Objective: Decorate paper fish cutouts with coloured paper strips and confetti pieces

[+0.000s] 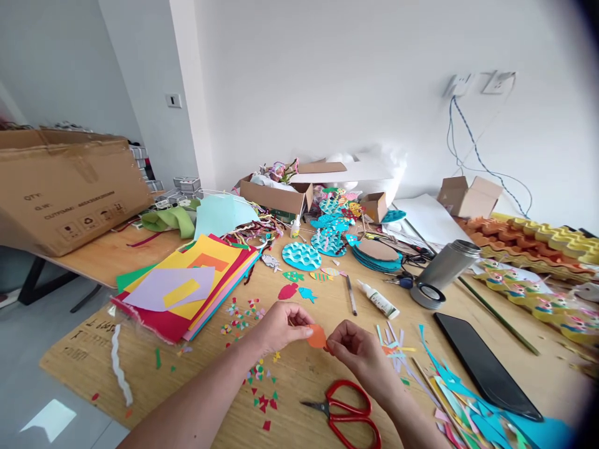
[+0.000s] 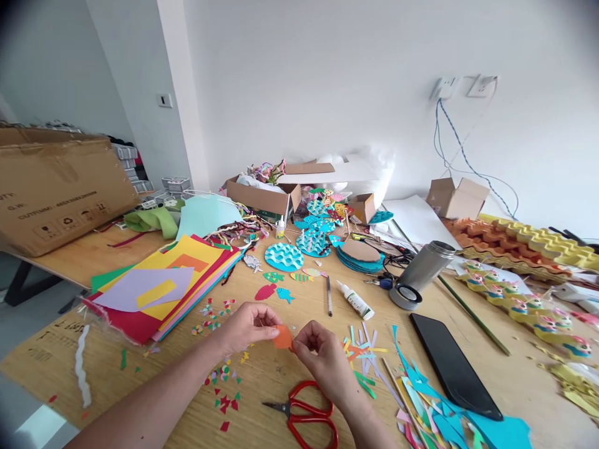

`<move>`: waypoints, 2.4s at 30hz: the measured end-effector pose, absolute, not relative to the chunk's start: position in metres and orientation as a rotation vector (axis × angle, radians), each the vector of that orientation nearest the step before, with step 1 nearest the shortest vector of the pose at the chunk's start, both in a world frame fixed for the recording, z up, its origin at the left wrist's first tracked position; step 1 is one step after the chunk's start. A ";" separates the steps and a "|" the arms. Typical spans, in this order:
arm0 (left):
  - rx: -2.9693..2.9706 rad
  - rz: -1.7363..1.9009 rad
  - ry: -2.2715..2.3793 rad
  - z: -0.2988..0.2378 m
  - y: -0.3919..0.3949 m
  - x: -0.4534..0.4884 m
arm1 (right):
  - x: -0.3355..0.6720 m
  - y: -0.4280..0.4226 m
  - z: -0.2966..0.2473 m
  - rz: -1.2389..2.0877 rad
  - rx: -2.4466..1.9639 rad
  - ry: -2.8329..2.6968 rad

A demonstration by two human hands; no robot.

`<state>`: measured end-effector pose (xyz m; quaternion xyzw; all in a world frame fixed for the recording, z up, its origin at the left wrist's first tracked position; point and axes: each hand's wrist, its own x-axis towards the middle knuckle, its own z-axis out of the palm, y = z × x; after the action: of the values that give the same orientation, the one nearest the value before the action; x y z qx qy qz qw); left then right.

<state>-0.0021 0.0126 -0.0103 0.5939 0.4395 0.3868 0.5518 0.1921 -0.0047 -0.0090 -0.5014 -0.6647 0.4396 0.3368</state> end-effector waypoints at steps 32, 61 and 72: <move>1.433 1.478 1.456 -0.018 0.036 -0.026 | 0.198 -0.008 -0.014 0.879 -1.509 -2.182; 2.410 0.692 1.735 -0.036 0.029 -0.027 | 0.207 0.000 -0.019 0.185 -1.374 -2.030; 2.434 0.741 1.645 -0.024 0.025 -0.024 | 0.186 0.037 -0.014 0.083 -1.422 -2.418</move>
<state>-0.0239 0.0245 -0.0245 0.8020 0.5422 0.2442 0.0560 0.1861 0.0372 -0.0145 -0.4997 -0.8495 0.0292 0.1667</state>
